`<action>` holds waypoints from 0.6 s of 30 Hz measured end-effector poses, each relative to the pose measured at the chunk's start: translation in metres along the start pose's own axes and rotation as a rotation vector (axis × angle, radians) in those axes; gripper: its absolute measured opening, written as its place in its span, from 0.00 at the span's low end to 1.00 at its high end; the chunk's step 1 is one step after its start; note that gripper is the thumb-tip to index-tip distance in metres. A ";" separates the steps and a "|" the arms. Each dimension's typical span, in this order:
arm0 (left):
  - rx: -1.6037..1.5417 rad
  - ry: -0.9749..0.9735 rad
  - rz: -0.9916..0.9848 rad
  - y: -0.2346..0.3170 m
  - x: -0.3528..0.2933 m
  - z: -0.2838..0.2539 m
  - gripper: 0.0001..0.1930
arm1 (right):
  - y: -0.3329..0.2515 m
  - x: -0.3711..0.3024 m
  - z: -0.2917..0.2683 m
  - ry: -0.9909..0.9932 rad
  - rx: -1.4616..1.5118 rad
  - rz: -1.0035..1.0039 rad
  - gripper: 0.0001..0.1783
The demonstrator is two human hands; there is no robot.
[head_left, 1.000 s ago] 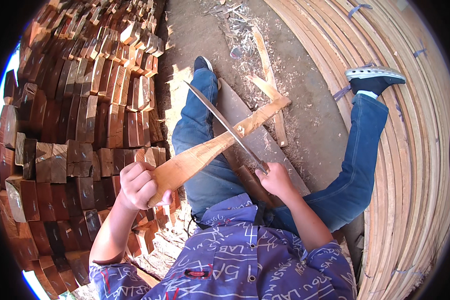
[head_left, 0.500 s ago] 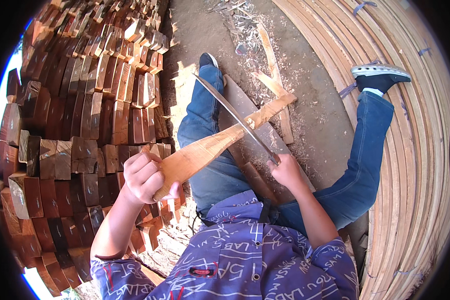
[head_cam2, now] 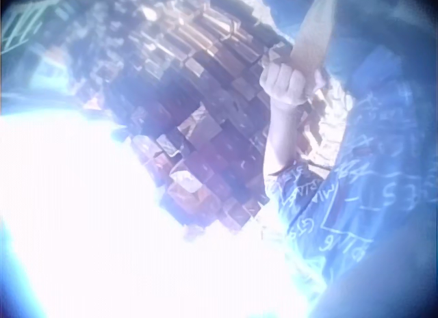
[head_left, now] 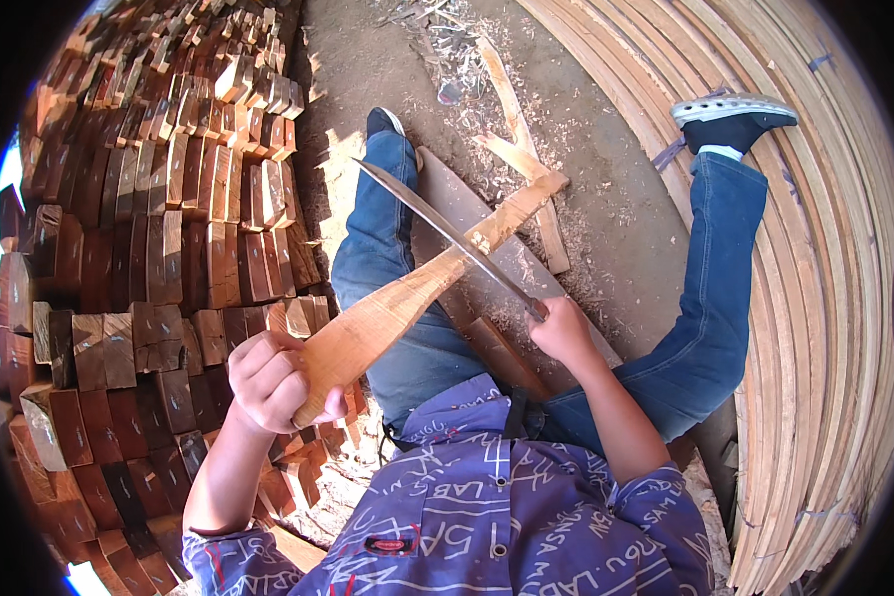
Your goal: The person sits on the ground and uses a knife to shave and shape a wooden stick. They repeatedly scrape the surface, rotate the stick, and remove wood shavings. Finished wooden planks are stacked nearby.
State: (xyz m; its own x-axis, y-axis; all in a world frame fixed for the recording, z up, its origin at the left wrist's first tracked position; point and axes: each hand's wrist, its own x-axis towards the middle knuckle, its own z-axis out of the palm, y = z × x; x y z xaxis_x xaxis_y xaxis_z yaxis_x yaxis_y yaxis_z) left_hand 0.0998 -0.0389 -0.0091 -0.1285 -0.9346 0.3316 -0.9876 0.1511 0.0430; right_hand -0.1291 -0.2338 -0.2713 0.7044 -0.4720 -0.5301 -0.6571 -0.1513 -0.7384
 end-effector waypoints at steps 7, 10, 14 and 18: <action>0.064 0.014 -0.028 -0.015 -0.020 0.001 0.18 | -0.093 -0.051 -0.024 -0.089 0.185 -0.269 0.10; 0.066 0.007 -0.018 -0.016 -0.015 -0.002 0.19 | -0.077 -0.039 -0.010 -0.010 0.129 -0.340 0.09; -0.038 -0.056 0.101 -0.014 -0.014 -0.005 0.20 | 0.048 0.028 0.008 -0.004 0.021 0.177 0.12; 0.022 -0.033 -0.030 -0.007 -0.023 -0.001 0.18 | 0.028 0.019 -0.007 -0.020 -0.017 0.176 0.13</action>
State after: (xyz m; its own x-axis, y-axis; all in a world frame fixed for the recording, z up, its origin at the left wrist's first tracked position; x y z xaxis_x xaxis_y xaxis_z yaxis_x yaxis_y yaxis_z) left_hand 0.1097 -0.0180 -0.0158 -0.1011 -0.9489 0.2990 -0.9928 0.1157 0.0317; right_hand -0.1356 -0.2535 -0.2989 0.5830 -0.4753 -0.6590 -0.7751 -0.0821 -0.6265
